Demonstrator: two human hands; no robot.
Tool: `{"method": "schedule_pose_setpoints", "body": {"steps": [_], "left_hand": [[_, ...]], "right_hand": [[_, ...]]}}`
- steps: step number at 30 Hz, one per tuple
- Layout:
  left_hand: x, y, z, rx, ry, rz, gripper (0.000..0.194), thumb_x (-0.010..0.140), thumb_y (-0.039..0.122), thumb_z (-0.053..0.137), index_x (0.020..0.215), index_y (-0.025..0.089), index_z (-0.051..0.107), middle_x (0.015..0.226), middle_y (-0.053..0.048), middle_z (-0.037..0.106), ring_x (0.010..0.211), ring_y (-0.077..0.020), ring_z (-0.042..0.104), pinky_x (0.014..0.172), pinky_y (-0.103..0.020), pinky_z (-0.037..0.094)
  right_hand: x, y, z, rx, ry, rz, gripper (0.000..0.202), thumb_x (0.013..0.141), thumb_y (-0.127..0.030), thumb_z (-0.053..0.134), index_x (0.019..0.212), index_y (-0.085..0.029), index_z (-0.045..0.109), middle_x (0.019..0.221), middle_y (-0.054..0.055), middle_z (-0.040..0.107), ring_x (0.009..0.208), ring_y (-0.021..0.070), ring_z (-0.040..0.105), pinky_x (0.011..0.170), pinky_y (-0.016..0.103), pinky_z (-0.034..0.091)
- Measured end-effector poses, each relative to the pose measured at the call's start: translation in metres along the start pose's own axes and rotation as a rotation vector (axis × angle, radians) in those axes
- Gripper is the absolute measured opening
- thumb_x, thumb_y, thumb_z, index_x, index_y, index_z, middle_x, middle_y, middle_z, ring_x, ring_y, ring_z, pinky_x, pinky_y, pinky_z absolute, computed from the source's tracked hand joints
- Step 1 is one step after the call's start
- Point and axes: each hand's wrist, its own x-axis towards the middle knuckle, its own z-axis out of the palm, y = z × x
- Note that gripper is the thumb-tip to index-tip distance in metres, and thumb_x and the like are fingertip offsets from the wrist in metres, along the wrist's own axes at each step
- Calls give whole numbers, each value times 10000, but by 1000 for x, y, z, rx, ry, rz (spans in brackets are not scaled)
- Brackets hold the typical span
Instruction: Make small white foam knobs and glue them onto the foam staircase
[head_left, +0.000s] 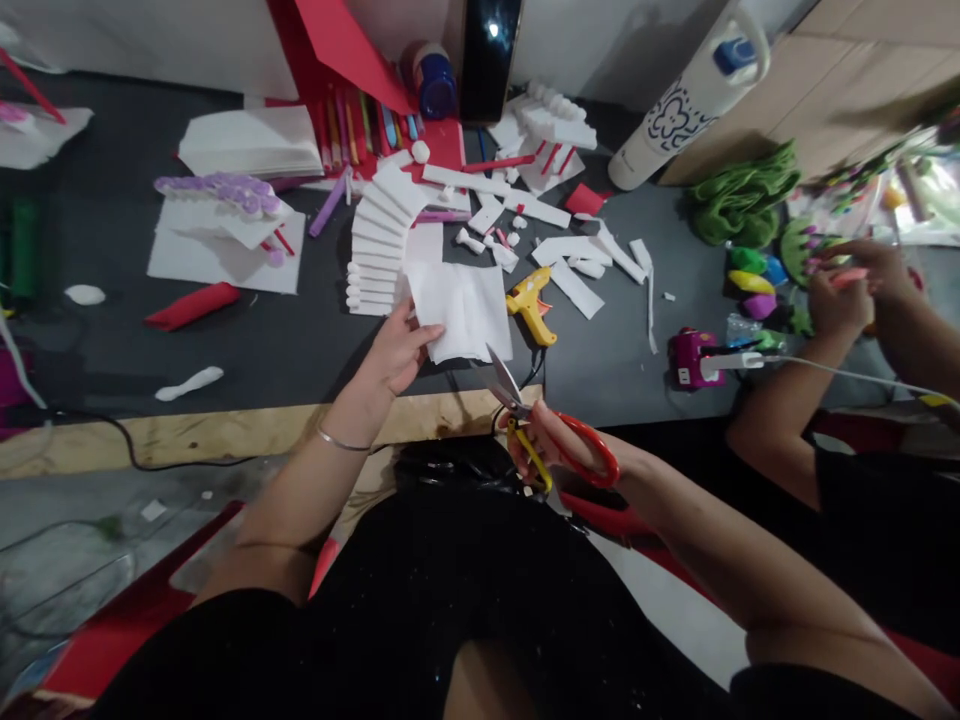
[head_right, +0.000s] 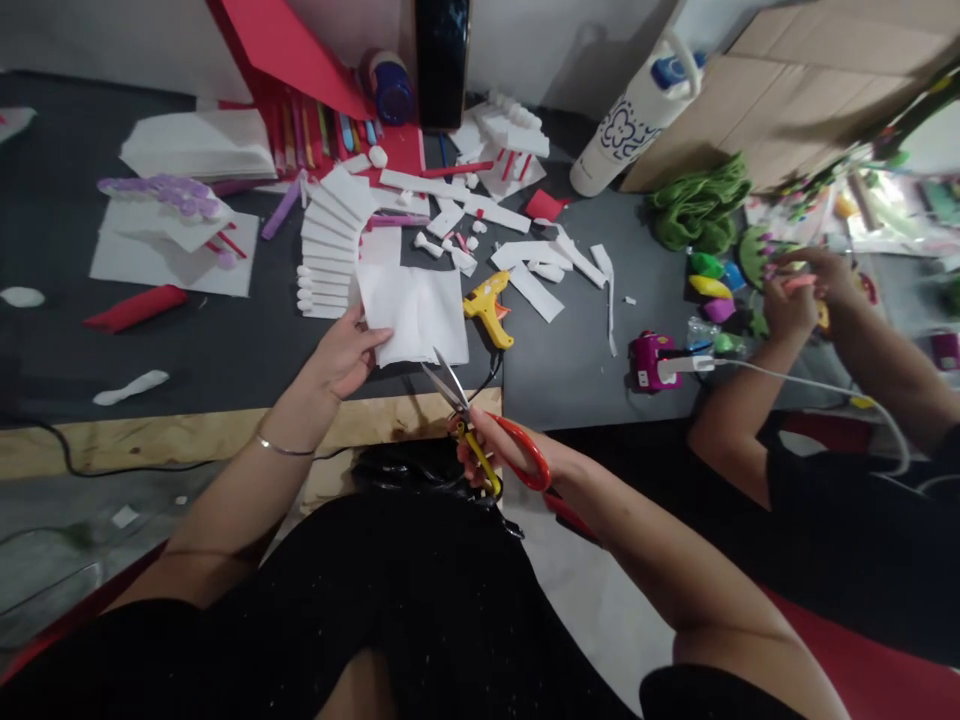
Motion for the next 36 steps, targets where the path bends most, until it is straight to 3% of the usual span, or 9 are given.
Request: {"method": "schedule_pose_setpoints", "body": {"steps": [4, 9, 13, 16, 23, 31, 36], "left_hand": [[-15, -4, 6, 2, 72, -18, 596, 670, 293, 910, 1195, 235, 634, 1158, -86, 762, 1192, -304, 722, 969, -415, 638], [-43, -2, 18, -107, 145, -169, 480, 713, 345, 887, 1112, 226, 649, 1213, -102, 763, 1104, -284, 753, 873, -392, 674], [-58, -8, 32, -183, 80, -322, 297, 831, 377, 826, 1020, 206, 673, 1105, -114, 774, 979, -266, 777, 865, -434, 677], [-63, -12, 43, -208, 107, -400, 174, 867, 305, 801, 941, 196, 688, 981, -100, 775, 856, -216, 764, 786, -382, 668], [-68, 3, 66, -332, 261, -498, 50, 886, 84, 707, 897, 130, 691, 786, -52, 745, 694, -126, 719, 614, -212, 590], [-72, 5, 70, -354, 222, -549, 46, 908, 77, 692, 936, 104, 716, 873, -97, 787, 745, -147, 758, 662, -217, 610], [-68, 7, 66, -364, 225, -615, 223, 934, 284, 725, 1107, 145, 705, 997, -123, 804, 807, -213, 788, 601, -260, 622]], "right_hand": [[8, -5, -3, 124, 16, 102, 696, 865, -888, 490, 1072, -234, 604, 897, 40, 660, 720, 172, 665, 679, 349, 600], [3, -12, 0, 58, 59, 41, 600, 945, -812, 458, 1084, -245, 594, 905, 27, 628, 710, 158, 633, 637, 322, 543], [-5, -24, 5, -12, 109, 40, 509, 982, -736, 480, 963, -239, 586, 891, 52, 631, 707, 172, 618, 643, 352, 533], [-3, -23, 3, -8, 130, 32, 480, 982, -715, 499, 921, -247, 587, 887, 65, 641, 685, 177, 615, 619, 362, 523], [16, -9, -7, -66, 121, 107, 667, 856, -890, 484, 908, -231, 566, 826, 47, 657, 615, 165, 618, 554, 334, 493], [20, -13, -3, -172, 183, 38, 649, 886, -891, 415, 802, -251, 486, 640, -13, 550, 498, 122, 507, 500, 305, 419], [17, -11, -4, -202, 185, 13, 644, 894, -891, 405, 785, -262, 491, 563, -24, 516, 473, 132, 493, 489, 311, 403]]}}
